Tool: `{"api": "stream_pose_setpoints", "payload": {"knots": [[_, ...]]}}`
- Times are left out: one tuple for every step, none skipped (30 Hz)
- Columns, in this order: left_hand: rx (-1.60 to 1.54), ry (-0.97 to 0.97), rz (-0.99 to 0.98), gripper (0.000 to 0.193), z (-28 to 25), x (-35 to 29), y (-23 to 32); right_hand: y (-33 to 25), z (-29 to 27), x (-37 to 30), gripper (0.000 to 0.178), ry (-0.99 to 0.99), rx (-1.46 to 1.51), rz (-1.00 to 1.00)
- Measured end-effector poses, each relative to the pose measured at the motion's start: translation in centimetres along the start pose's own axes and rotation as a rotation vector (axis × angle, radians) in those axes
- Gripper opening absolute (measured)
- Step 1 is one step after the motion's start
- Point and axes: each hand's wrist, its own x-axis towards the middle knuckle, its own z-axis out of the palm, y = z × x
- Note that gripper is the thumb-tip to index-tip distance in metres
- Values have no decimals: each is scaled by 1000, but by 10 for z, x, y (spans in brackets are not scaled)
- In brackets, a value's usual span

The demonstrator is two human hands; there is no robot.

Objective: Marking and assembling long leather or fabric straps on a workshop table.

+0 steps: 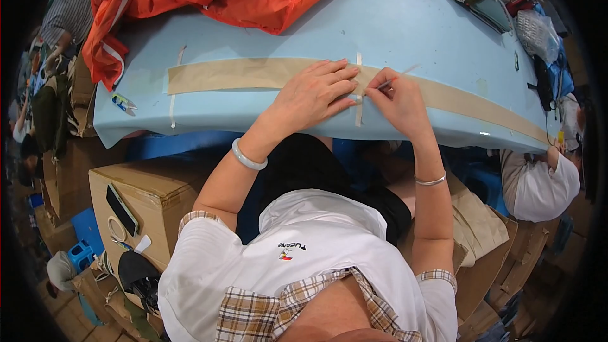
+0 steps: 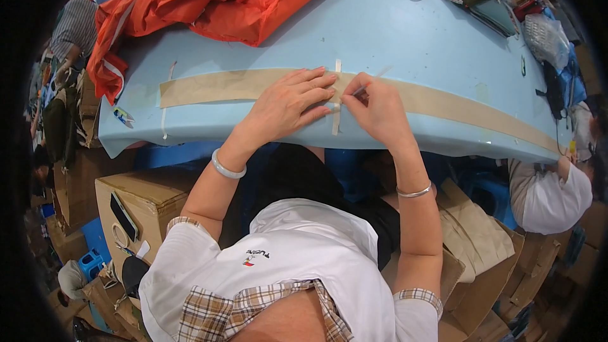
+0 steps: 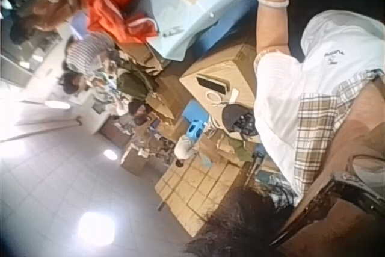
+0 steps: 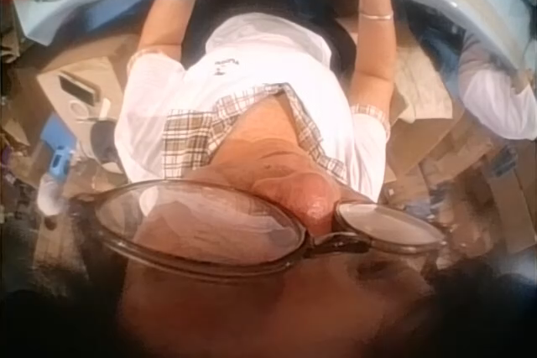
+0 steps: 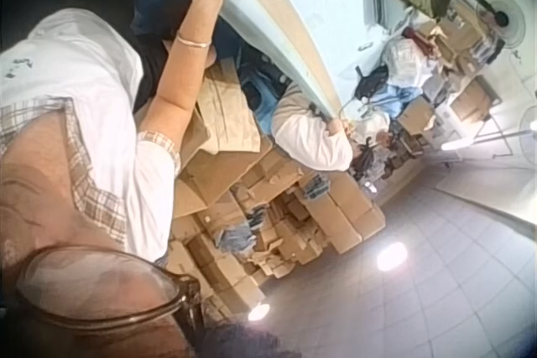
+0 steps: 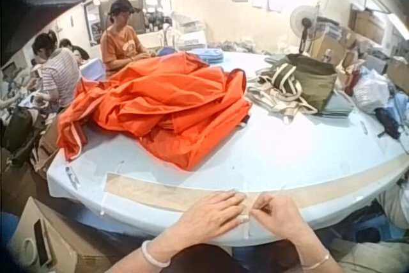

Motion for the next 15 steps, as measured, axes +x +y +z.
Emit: {"api": "stream_pose_setpoints", "payload": {"knots": [[1, -3, 0, 30, 0, 0, 0, 3, 1, 0, 12, 35, 113, 30], [3, -4, 0, 30, -1, 0, -1, 4, 2, 0, 12, 70, 228, 60], [7, -5, -4, 30, -2, -1, -1, 5, 0, 0, 12, 71, 230, 58], [13, -7, -7, 30, -3, -1, -2, 7, -2, 0, 12, 114, 263, 64], [13, -10, -7, 30, -4, -1, -2, 12, -5, -1, 13, 157, 296, 74], [12, -23, -15, 30, -6, -1, -3, 15, -9, -2, 13, 158, 300, 74], [13, -35, -23, 29, -8, -1, -4, 18, -16, -3, 12, 213, 327, 93], [14, -38, -18, 29, -9, 1, -4, 24, -26, -7, 11, 271, 352, 114], [16, -45, -22, 29, -8, 1, -4, 32, -35, -12, 11, 297, 412, 89], [18, -51, -23, 29, -9, 3, -5, 41, -49, -17, 11, 304, 416, 91], [8, -51, -8, 29, -7, 9, -1, 50, -70, -27, 12, 362, 409, 86], [0, -62, -22, 29, -8, 11, 2, 61, -86, -34, 13, 419, 412, 76], [-10, -73, -30, 29, -9, 14, 4, 74, -105, -40, 13, 438, 410, 82], [-31, -85, -50, 29, -6, 17, 8, 89, -131, -52, 14, 486, 369, 131], [-55, -98, -58, 30, -5, 17, 9, 101, -154, -63, 15, 544, 323, 182]]}}
